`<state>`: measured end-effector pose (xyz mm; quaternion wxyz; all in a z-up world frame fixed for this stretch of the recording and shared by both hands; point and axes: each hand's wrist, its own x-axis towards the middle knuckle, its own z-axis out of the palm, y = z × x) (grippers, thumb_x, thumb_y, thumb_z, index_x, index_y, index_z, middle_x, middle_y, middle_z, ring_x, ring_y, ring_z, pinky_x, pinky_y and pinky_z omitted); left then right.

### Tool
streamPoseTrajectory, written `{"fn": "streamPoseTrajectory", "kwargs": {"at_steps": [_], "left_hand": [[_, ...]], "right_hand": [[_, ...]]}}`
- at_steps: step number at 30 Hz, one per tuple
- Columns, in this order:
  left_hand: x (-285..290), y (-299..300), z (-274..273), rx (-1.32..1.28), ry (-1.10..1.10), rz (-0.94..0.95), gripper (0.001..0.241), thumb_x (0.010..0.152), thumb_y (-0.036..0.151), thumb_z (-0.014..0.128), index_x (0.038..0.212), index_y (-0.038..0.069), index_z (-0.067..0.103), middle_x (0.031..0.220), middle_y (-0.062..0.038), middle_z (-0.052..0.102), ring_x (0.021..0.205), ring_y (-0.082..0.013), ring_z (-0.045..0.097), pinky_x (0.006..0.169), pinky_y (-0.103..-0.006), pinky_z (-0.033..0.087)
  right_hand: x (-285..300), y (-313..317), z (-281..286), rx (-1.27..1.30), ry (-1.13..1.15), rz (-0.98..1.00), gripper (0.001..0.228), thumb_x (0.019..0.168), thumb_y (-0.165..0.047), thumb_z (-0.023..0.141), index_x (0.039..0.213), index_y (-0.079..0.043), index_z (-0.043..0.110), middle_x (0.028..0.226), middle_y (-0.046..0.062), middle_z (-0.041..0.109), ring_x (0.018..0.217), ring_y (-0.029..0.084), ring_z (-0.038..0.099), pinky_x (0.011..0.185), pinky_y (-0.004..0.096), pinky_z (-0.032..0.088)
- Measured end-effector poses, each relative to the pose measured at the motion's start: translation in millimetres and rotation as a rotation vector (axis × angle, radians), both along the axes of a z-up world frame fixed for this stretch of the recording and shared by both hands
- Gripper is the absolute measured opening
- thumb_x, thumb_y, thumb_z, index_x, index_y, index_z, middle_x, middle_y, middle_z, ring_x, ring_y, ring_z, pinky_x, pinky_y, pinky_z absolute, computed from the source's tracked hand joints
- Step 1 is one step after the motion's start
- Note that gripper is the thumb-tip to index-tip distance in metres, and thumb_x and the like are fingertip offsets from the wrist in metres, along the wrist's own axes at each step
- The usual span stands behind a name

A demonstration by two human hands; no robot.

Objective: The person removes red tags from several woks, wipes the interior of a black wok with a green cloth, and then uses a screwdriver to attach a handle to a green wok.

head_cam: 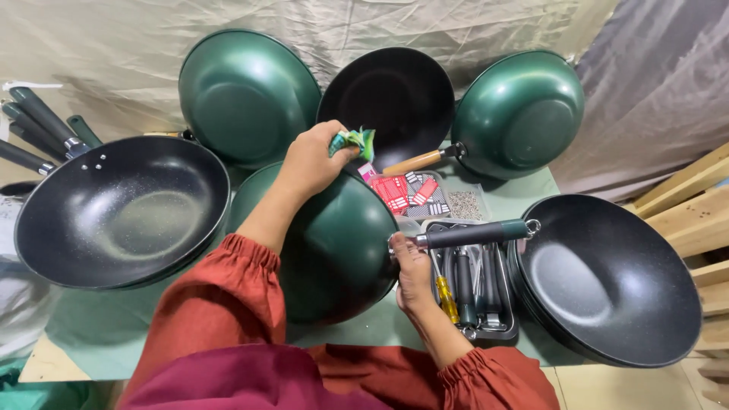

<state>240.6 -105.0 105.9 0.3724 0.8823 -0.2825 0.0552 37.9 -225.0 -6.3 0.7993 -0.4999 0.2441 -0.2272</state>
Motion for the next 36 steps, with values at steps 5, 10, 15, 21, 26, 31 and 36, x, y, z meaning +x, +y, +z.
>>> {"fn": "streamPoseTrajectory", "kwargs": {"at_steps": [5,10,15,21,26,31,36], "left_hand": [[-25,16,3,-0.213,0.026,0.019,0.026,0.096,0.04,0.068,0.118,0.028,0.061,0.105,-0.005,0.07,0.106,-0.0307,0.068,0.093,-0.0441,0.054],[-54,54,0,-0.361,0.108,-0.03,0.042,0.099,0.048,0.059,0.129,0.022,0.046,0.119,-0.019,0.068,0.116,-0.0432,0.063,0.098,-0.0538,0.049],[-77,88,-32,-0.242,0.179,0.08,0.033,0.098,0.055,0.059,0.114,0.026,0.057,0.086,-0.016,0.066,0.092,-0.0384,0.069,0.082,-0.0492,0.053],[-145,60,-109,-0.289,-0.462,0.102,0.032,0.091,0.037,0.075,0.108,0.012,0.068,0.118,-0.012,0.07,0.112,-0.0344,0.064,0.095,-0.0463,0.048],[-167,37,-103,-0.03,-0.551,0.045,0.05,0.105,0.04,0.045,0.145,0.011,0.054,0.147,-0.016,0.054,0.139,-0.0404,0.046,0.11,-0.0503,0.038],[-119,33,-113,0.064,-0.539,0.085,0.045,0.101,0.041,0.052,0.141,0.024,0.06,0.144,-0.009,0.058,0.14,-0.0378,0.049,0.11,-0.0532,0.04],[-49,60,-160,0.091,-0.292,0.259,0.04,0.1,0.036,0.057,0.135,0.019,0.065,0.133,-0.013,0.064,0.132,-0.038,0.055,0.113,-0.0506,0.041]], "right_hand": [[12,-18,-39,0.041,0.076,-0.059,0.033,0.094,-0.037,0.078,0.082,-0.009,0.065,0.07,-0.001,0.057,0.067,0.008,0.057,0.068,0.022,0.051],[15,-19,-28,0.121,0.128,-0.088,0.038,0.094,-0.035,0.077,0.087,0.001,0.068,0.077,0.011,0.066,0.073,0.018,0.067,0.073,0.034,0.06],[23,-40,-84,0.118,0.206,-0.111,0.031,0.102,-0.03,0.067,0.1,0.001,0.065,0.104,0.015,0.067,0.097,0.017,0.064,0.094,0.038,0.057],[25,-36,-80,0.219,0.143,-0.126,0.036,0.104,-0.028,0.064,0.082,0.0,0.063,0.078,0.013,0.065,0.077,0.022,0.069,0.082,0.041,0.062],[22,-45,-100,0.221,0.154,-0.121,0.036,0.106,-0.028,0.061,0.079,-0.004,0.061,0.077,0.008,0.062,0.077,0.019,0.067,0.085,0.039,0.061],[27,-50,-105,0.272,0.15,-0.109,0.037,0.105,-0.028,0.063,0.078,-0.003,0.06,0.074,0.011,0.062,0.074,0.023,0.069,0.081,0.044,0.063],[31,-64,-131,0.284,0.155,-0.112,0.038,0.105,-0.029,0.062,0.078,-0.003,0.06,0.076,0.012,0.064,0.076,0.022,0.069,0.084,0.045,0.063]]}}
